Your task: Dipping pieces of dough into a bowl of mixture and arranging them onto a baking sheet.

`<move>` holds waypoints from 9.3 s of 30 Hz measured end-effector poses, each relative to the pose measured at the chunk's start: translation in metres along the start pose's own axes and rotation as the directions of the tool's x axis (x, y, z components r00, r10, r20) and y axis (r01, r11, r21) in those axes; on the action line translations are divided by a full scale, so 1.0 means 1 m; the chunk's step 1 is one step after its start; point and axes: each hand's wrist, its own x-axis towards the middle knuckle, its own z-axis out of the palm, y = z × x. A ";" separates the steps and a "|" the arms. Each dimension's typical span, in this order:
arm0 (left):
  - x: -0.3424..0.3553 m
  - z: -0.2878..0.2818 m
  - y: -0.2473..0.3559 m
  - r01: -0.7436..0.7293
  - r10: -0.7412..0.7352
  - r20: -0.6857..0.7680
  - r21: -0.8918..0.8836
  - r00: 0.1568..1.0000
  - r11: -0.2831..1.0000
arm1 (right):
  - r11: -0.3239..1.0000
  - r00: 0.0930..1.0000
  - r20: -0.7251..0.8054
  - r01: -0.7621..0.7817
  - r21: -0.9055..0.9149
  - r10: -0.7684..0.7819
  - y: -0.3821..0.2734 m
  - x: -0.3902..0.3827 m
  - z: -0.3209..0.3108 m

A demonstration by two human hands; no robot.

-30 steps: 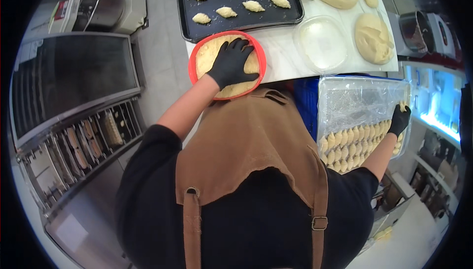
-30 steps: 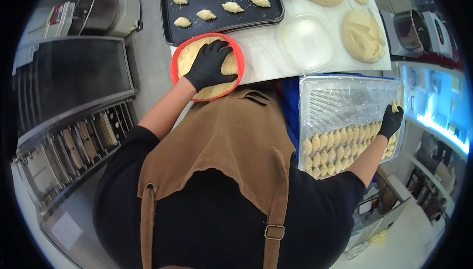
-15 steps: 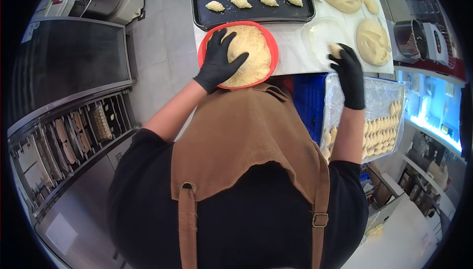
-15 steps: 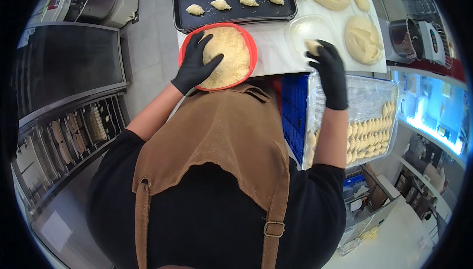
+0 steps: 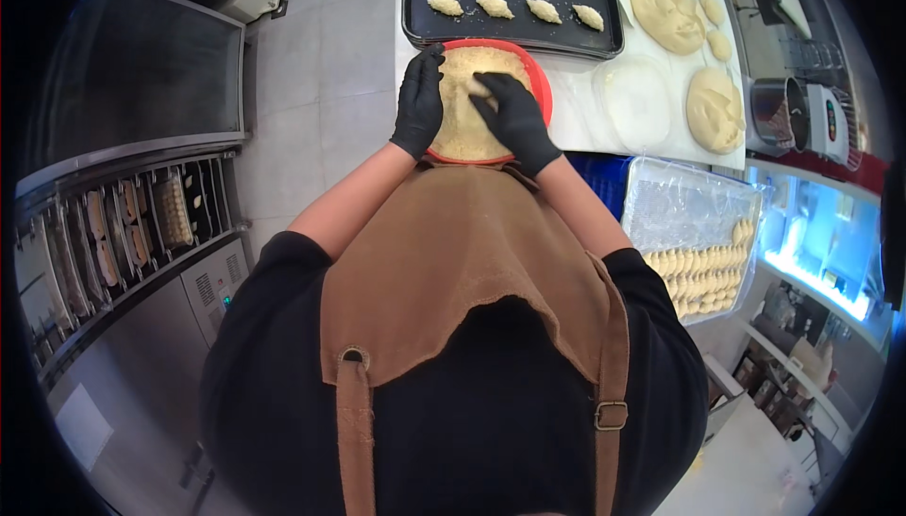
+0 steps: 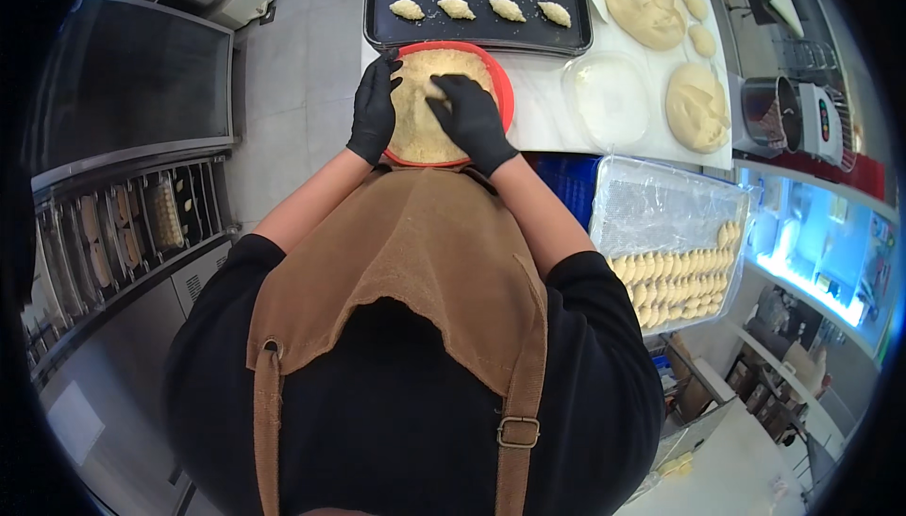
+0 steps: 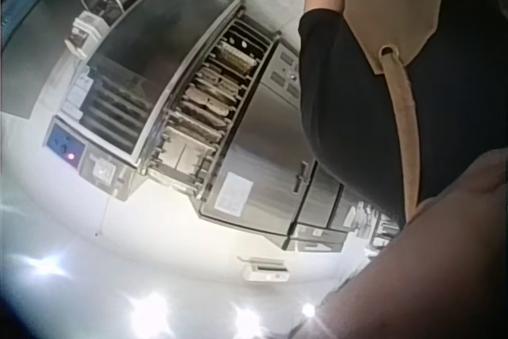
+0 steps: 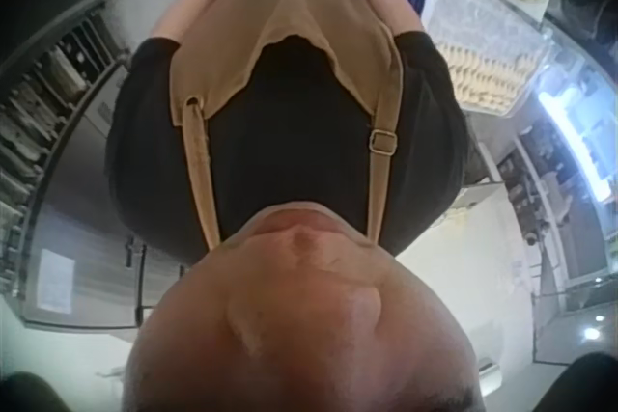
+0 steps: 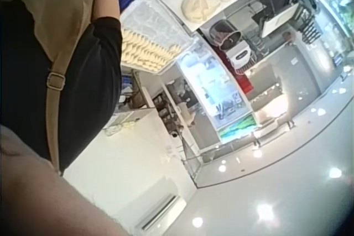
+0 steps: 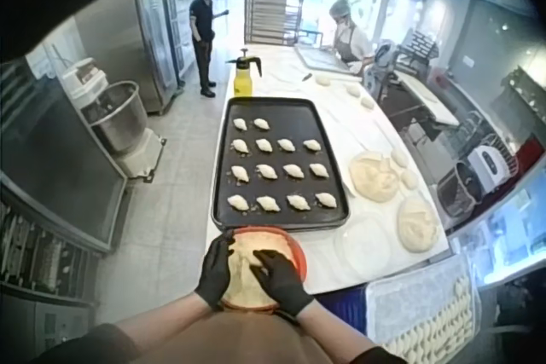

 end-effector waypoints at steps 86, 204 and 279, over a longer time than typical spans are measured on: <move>0.005 -0.001 0.033 -0.409 0.105 0.440 0.685 0.892 0.604 | 0.750 0.848 0.047 -0.492 0.441 0.528 0.204 0.462 -0.105; -0.005 -0.002 0.005 -0.112 0.112 0.024 0.035 0.993 0.993 | 0.967 0.955 0.264 -0.067 -0.246 0.134 -0.001 0.015 -0.025; 0.021 -0.009 0.050 -0.397 0.214 0.498 0.297 0.840 0.868 | 0.376 0.685 0.654 -0.726 0.575 0.322 -0.008 0.053 -0.072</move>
